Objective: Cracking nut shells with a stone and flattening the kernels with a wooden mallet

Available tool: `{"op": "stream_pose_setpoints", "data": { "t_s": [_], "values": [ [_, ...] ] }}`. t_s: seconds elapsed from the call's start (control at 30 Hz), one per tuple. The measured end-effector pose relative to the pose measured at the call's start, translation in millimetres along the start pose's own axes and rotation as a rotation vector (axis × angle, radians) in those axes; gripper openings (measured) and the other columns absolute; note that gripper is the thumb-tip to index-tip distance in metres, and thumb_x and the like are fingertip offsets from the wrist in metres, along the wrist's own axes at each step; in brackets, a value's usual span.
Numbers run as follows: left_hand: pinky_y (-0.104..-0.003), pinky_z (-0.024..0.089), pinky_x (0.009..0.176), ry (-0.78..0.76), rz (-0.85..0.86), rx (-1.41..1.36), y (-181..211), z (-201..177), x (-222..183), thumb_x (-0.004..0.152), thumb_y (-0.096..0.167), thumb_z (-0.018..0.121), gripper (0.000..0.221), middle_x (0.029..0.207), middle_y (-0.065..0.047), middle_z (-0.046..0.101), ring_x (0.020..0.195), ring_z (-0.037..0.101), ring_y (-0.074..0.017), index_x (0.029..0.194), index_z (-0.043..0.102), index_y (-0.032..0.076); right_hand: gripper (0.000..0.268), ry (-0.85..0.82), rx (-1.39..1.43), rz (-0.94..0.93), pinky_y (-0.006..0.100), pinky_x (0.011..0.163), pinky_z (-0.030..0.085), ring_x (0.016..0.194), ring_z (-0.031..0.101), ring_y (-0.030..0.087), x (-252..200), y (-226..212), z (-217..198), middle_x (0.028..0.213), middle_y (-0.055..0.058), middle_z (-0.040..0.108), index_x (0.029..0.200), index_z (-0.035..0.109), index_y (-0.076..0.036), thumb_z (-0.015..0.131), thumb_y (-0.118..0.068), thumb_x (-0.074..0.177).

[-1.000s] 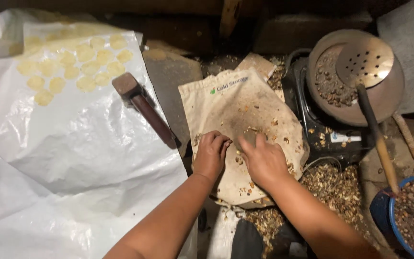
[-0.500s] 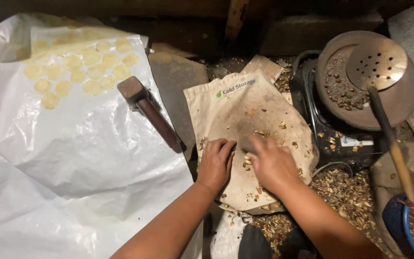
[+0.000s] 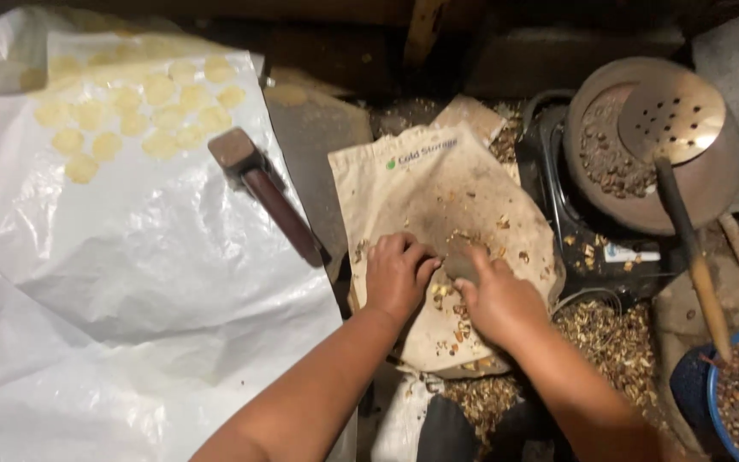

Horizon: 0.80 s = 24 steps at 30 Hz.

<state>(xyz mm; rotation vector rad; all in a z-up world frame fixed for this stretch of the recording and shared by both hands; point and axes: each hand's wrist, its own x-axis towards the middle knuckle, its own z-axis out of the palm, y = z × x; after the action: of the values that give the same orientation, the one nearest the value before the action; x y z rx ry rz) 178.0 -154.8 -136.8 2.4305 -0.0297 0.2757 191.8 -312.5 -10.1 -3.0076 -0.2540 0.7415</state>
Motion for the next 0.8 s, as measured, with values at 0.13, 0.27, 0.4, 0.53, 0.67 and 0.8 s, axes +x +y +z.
{"op": "stream_pose_setpoints", "data": {
  "t_s": [0.13,0.27,0.4,0.53,0.67,0.8],
  "values": [
    [-0.045,0.045,0.095,-0.010,0.009,-0.042,-0.8,-12.1,-7.6,0.093,0.042,0.070,0.020,0.111,-0.003,0.061,0.112,0.057,-0.0284,0.106,0.070,0.027,0.051,0.110,0.182,-0.008,0.063,0.088,0.055,0.094,0.068,0.058,5.2,-9.5,-2.4,0.112,0.024,0.062,0.147,0.037,-0.028,0.054,-0.037,0.100],
    [-0.048,0.045,0.104,0.045,0.055,-0.151,-4.9,-24.4,-24.4,0.097,0.020,0.063,0.032,0.126,-0.016,0.056,0.122,0.054,-0.0376,0.127,0.062,0.009,0.048,0.113,-0.023,-0.182,0.055,0.095,0.054,0.098,0.072,0.048,9.8,-11.5,17.2,0.118,0.016,0.059,0.145,0.039,-0.034,0.049,-0.043,0.099],
    [-0.041,0.048,0.102,0.080,0.073,-0.154,-7.7,-29.4,-22.3,0.100,0.017,0.064,0.019,0.118,-0.009,0.058,0.117,0.058,-0.0307,0.118,0.065,0.012,0.055,0.057,0.230,0.003,0.060,0.097,0.051,0.110,0.066,0.054,4.0,-16.4,-7.3,0.123,0.029,0.062,0.150,0.036,-0.020,0.050,-0.041,0.100],
    [-0.041,0.050,0.100,0.087,0.066,-0.182,-8.6,-29.0,-17.4,0.100,0.020,0.065,0.014,0.113,-0.007,0.060,0.114,0.059,-0.0308,0.113,0.066,0.015,0.057,-0.062,0.358,0.082,0.059,0.102,0.050,0.118,0.064,0.050,9.9,-17.6,-4.9,0.127,0.030,0.064,0.150,0.035,-0.020,0.051,-0.041,0.100],
    [-0.043,0.049,0.096,0.123,0.044,-0.165,-0.8,-22.1,-15.6,0.099,0.025,0.066,0.009,0.107,-0.006,0.061,0.106,0.060,-0.0298,0.103,0.068,0.017,0.055,0.009,-0.004,-0.007,0.055,0.096,0.052,0.103,0.072,0.046,5.7,-13.0,14.4,0.122,0.020,0.062,0.150,0.034,-0.025,0.046,-0.045,0.100],
    [-0.044,0.047,0.095,0.126,0.001,-0.081,-7.5,1.5,-12.8,0.093,0.036,0.069,0.014,0.108,-0.003,0.061,0.107,0.059,-0.0283,0.099,0.069,0.023,0.055,-0.005,-0.147,-0.013,0.054,0.092,0.053,0.095,0.073,0.046,11.1,-11.3,18.1,0.116,0.015,0.062,0.149,0.033,-0.035,0.049,-0.046,0.098]
  ]
}}
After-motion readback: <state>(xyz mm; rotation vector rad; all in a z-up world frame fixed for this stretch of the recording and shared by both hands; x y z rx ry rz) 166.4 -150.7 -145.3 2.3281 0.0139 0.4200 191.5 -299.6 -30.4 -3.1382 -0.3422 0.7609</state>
